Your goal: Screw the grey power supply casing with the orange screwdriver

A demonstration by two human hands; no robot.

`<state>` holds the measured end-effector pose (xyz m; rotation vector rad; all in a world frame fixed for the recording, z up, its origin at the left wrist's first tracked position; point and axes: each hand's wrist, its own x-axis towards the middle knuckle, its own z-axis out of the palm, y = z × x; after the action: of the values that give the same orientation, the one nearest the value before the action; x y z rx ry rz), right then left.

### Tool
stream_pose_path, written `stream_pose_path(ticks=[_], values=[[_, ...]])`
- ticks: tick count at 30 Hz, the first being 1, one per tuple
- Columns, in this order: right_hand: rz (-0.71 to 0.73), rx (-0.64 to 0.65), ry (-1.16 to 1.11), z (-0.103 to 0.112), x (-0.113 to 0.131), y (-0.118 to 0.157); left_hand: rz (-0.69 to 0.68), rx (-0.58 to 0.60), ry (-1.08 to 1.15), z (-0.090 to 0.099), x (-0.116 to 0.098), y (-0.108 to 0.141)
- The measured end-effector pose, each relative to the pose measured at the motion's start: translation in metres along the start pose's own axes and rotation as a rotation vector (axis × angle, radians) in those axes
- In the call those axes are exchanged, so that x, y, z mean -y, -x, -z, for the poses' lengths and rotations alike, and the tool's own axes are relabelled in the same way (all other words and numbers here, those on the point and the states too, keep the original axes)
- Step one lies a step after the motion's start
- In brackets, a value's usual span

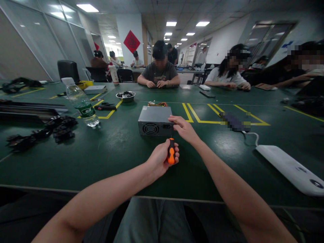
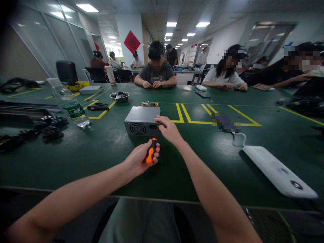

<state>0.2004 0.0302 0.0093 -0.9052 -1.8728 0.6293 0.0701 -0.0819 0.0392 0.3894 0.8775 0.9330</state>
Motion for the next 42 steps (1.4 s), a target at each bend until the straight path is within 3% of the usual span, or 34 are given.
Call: stream_pose_path(ticks=[8,14,42], values=[[0.049,0.043,0.012,0.004,0.004,0.001,-0.036,-0.034,0.133,0.001,0.002,-0.001],[0.037,0.058,0.036,0.004,0.006,0.003,-0.075,-0.016,0.110,0.003,0.003,-0.003],[0.017,0.051,0.083,0.005,0.014,0.006,0.005,0.018,0.104,0.007,0.000,-0.002]])
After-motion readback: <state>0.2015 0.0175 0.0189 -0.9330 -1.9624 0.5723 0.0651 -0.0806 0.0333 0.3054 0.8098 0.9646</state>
